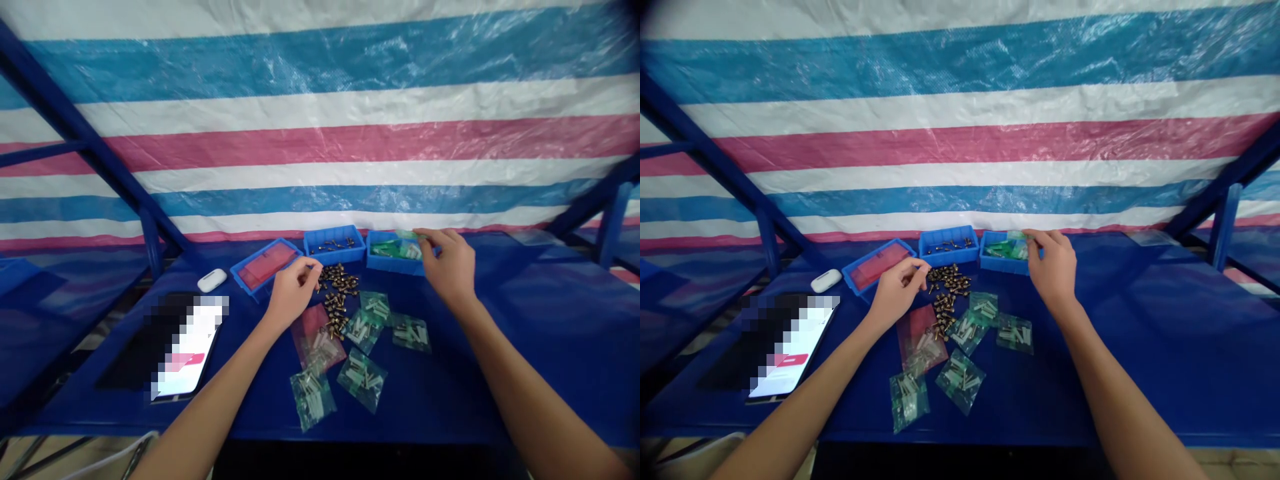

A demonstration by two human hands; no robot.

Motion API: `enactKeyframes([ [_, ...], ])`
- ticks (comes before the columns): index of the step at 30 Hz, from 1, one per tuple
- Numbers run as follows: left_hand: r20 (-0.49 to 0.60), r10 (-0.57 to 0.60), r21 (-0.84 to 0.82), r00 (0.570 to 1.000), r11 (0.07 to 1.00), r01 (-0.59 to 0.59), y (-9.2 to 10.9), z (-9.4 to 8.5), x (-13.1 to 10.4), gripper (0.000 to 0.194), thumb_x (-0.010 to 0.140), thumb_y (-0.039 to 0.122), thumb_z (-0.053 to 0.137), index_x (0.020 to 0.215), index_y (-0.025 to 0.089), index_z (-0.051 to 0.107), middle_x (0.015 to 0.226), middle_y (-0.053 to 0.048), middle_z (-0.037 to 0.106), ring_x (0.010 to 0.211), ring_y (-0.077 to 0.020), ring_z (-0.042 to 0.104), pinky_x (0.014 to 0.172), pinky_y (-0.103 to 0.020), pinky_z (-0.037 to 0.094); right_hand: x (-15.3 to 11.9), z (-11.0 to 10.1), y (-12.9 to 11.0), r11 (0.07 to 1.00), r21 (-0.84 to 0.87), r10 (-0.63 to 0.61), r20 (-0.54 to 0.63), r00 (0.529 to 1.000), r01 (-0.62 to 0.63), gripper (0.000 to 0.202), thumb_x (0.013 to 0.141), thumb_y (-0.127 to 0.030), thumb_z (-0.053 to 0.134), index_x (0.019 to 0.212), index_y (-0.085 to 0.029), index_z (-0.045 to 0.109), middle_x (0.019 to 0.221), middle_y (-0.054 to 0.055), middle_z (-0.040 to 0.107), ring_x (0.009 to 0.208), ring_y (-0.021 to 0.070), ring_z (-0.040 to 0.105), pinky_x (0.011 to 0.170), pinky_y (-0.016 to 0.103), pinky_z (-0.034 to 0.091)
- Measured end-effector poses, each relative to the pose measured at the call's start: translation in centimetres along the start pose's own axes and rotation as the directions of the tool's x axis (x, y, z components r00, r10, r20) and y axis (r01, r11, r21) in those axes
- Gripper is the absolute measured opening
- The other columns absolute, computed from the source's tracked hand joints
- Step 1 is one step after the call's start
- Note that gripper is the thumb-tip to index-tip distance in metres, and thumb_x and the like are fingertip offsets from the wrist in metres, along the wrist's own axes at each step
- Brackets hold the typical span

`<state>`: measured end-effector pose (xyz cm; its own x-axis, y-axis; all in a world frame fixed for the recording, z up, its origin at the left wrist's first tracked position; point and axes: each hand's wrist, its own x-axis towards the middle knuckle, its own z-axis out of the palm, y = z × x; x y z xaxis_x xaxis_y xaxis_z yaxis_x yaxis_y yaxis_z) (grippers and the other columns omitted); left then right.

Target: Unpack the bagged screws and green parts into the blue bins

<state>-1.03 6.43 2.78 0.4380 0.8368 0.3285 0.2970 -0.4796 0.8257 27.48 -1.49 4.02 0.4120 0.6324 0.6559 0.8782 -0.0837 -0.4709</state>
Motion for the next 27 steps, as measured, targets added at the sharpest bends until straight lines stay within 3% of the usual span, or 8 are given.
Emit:
enactKeyframes([
  [4,0.006,0.007,0.005,1.000,1.000,-0.007,-0.1,0.0,0.0,0.024,0.094,0.038,0.047,0.093,0.019,0.062,0.061,0.002,0.059,0.056,-0.0119,0.056,0.056,-0.022,0.041,-0.1,0.8,2.1,0.966,-0.253,0.093,0.154,0.984,-0.052,0.040,0.080,-0.014,0.043,0.099,-0.025,0.076,0.099,0.013,0.062,0.093,0.0330,0.052,0.076,0.052,0.042],
  [8,-0.036,0.027,0.102,0.999,0.995,-0.023,-0.2,-0.3,0.0,0.023,0.094,0.037,0.046,0.096,0.020,0.062,0.062,0.003,0.059,0.056,-0.0124,0.056,0.057,-0.022,0.041,-0.5,1.3,1.8,0.958,-0.277,0.107,0.088,0.990,-0.079,0.036,0.079,-0.015,0.045,0.090,-0.026,0.077,0.098,0.012,0.058,0.095,0.0322,0.049,0.078,0.055,0.040],
  [13,-0.022,0.140,0.355,0.990,0.927,-0.123,-0.3,-0.4,-0.2,0.022,0.095,0.033,0.045,0.101,0.022,0.063,0.064,0.002,0.060,0.056,-0.0133,0.055,0.059,-0.023,0.039,-0.2,-0.7,-0.7,0.986,-0.164,-0.037,-0.086,0.996,0.023,0.028,0.083,-0.026,0.050,0.097,-0.019,0.074,0.102,0.014,0.058,0.095,0.0311,0.052,0.081,0.047,0.042],
  [15,0.001,0.182,0.420,0.983,0.892,-0.165,-0.3,-0.2,-0.3,0.022,0.095,0.032,0.045,0.103,0.023,0.064,0.068,0.001,0.062,0.059,-0.0138,0.056,0.062,-0.024,0.039,-0.1,-1.6,-1.8,0.993,0.017,-0.118,0.046,0.992,0.117,0.026,0.088,-0.033,0.050,0.092,-0.019,0.072,0.089,0.010,0.062,0.083,0.0247,0.056,0.074,0.038,0.044],
  [16,0.013,0.193,0.437,0.981,0.881,-0.180,-0.4,-0.2,-0.4,0.023,0.096,0.032,0.044,0.103,0.024,0.064,0.070,0.000,0.063,0.061,-0.0140,0.057,0.063,-0.024,0.040,-0.1,-1.8,-2.2,0.979,0.125,-0.183,0.212,0.960,0.159,0.025,0.089,-0.036,0.050,0.088,-0.021,0.071,0.083,0.007,0.063,0.075,0.0215,0.057,0.069,0.034,0.045],
  [18,0.035,0.200,0.448,0.979,0.872,-0.195,-0.4,0.0,-0.5,0.023,0.096,0.032,0.044,0.105,0.025,0.064,0.074,0.000,0.065,0.064,-0.0144,0.058,0.065,-0.024,0.041,-0.5,-1.6,-2.7,0.944,0.267,-0.312,0.521,0.794,0.196,0.025,0.087,-0.043,0.055,0.083,-0.023,0.068,0.076,0.003,0.063,0.066,0.0178,0.056,0.061,0.031,0.044],
  [21,0.049,0.202,0.458,0.978,0.866,-0.201,-0.4,0.0,-0.6,0.023,0.096,0.031,0.043,0.107,0.025,0.063,0.078,-0.001,0.066,0.066,-0.0148,0.059,0.066,-0.024,0.042,-1.5,-0.3,-2.4,0.931,0.269,-0.364,0.713,0.600,0.245,0.036,0.070,-0.052,0.073,0.090,-0.023,0.066,0.084,0.004,0.062,0.075,0.0205,0.057,0.063,0.031,0.046],
  [27,0.050,0.217,0.452,0.975,0.865,-0.216,0.1,0.0,-0.7,0.023,0.096,0.030,0.045,0.106,0.024,0.064,0.077,-0.001,0.065,0.065,-0.0144,0.057,0.067,-0.025,0.041,-2.1,1.1,-1.4,0.956,0.231,-0.293,0.754,0.588,0.181,0.031,0.072,-0.049,0.072,0.078,-0.022,0.058,0.081,0.005,0.062,0.075,0.0216,0.058,0.061,0.032,0.046],
])
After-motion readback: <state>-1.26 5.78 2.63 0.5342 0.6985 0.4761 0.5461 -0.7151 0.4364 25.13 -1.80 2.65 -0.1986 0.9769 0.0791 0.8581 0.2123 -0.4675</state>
